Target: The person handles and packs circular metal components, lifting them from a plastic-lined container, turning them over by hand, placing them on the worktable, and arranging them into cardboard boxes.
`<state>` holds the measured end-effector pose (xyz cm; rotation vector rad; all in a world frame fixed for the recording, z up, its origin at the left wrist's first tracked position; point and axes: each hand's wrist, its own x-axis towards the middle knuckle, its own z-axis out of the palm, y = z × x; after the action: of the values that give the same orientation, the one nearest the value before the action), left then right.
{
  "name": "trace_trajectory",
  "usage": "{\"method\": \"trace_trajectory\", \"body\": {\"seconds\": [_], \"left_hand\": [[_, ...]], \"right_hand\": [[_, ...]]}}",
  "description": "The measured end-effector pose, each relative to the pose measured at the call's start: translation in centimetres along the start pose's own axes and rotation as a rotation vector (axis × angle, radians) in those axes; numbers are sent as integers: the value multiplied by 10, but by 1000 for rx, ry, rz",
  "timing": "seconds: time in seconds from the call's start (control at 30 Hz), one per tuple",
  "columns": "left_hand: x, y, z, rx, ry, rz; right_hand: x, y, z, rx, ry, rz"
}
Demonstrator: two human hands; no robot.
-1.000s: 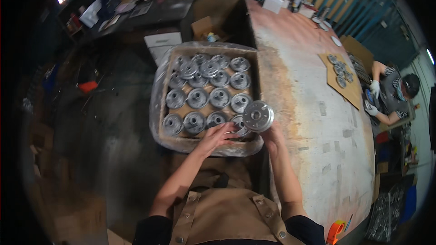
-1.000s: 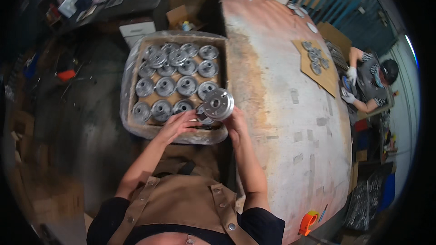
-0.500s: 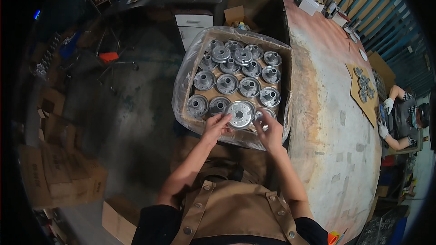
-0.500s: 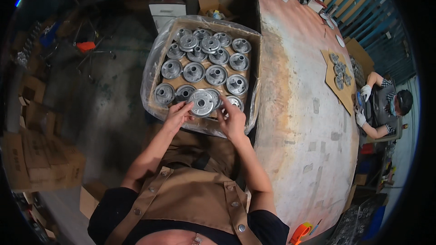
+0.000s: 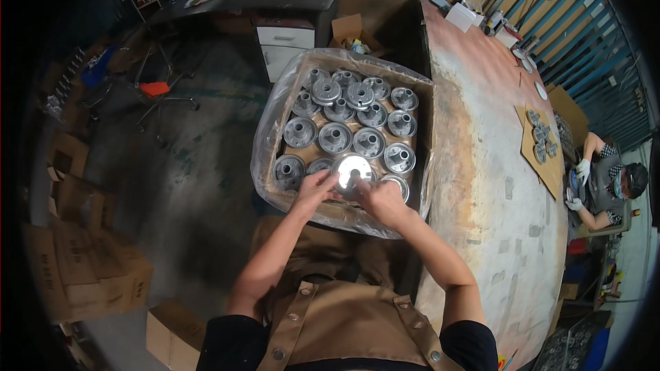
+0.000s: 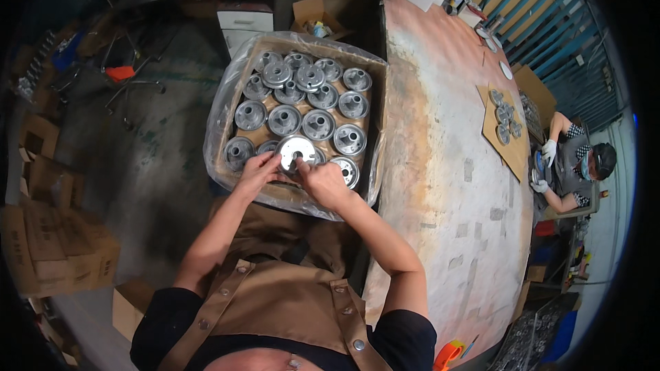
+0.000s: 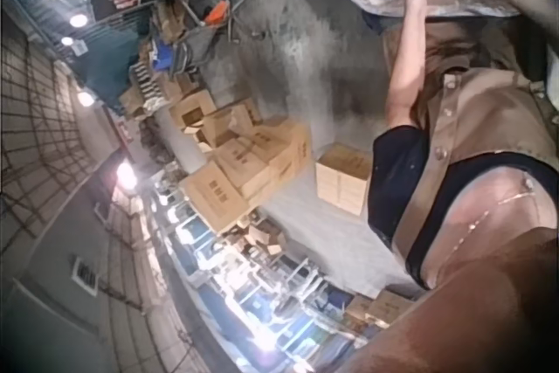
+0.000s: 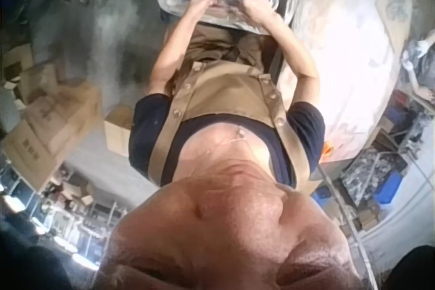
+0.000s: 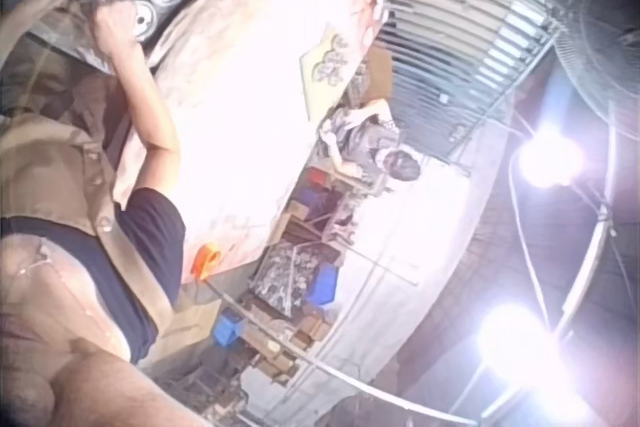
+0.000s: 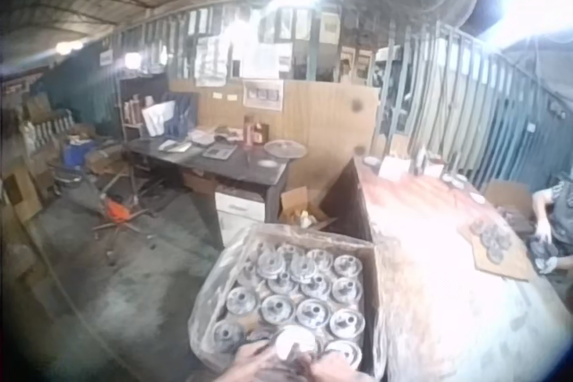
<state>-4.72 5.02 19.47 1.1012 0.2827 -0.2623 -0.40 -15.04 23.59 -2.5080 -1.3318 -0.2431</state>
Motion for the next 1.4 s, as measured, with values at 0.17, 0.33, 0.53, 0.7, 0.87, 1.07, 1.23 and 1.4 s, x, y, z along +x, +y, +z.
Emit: {"method": "trace_trajectory", "body": {"seconds": [0.17,0.33,0.53,0.7,0.87,1.07,1.23,1.4], "left_hand": [[-9,7,-8,784,349,672],[-17,-5,-28,1270,507,834],[-7,-19,-32,1333,486,817],[-8,-17,-32,1350,470,842],[-9,-18,-30,1361,484,839],[-8,-19,-32,1358,480,846],[-8,-21,-32,1351,487,871],[-7,-24,-32,1345,451,851]], "right_hand": [[44,81,1,-52,232,298],[97,171,-7,-60,156,560],[124,204,12,-113,36,613],[135,210,27,-154,-3,632],[138,211,38,-238,-64,604],[120,189,31,-215,-57,638],[55,112,26,42,218,505],[-30,10,24,146,404,292]]}}
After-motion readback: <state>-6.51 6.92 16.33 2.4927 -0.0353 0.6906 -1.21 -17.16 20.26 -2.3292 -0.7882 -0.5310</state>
